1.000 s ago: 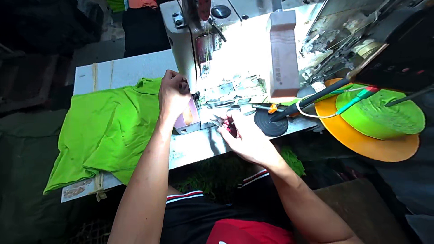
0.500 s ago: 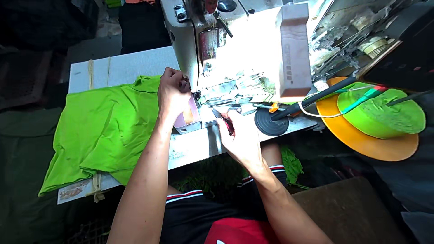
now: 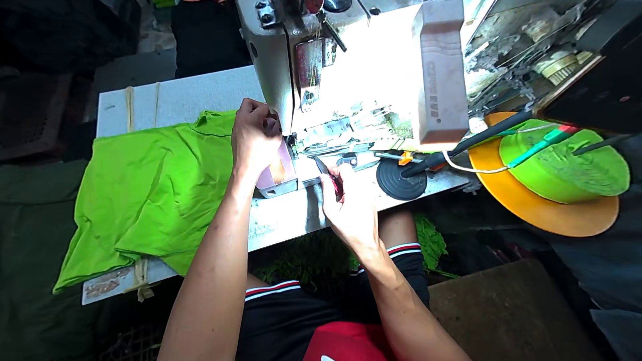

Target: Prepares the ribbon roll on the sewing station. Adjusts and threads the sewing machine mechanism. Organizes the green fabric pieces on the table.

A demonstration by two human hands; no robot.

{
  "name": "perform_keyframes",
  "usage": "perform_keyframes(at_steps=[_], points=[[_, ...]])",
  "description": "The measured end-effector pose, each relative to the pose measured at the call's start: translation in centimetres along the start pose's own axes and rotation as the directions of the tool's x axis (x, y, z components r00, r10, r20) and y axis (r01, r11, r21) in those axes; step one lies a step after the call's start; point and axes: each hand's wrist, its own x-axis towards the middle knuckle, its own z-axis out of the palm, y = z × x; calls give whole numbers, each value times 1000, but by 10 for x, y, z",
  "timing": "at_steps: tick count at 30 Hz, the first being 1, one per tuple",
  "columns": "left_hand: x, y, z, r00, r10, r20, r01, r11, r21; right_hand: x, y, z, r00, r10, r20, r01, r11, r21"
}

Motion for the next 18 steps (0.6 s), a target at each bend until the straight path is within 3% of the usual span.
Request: perform_keyframes(at_steps=[5, 18], points=[[1, -1, -1, 1000, -7, 9, 7, 1000, 14, 1, -2, -7, 1000, -8, 26, 10, 994, -107], [0, 0, -1, 1000, 0, -2, 0, 1000, 1, 0, -3, -1, 999, -9, -48, 6, 998, -59]])
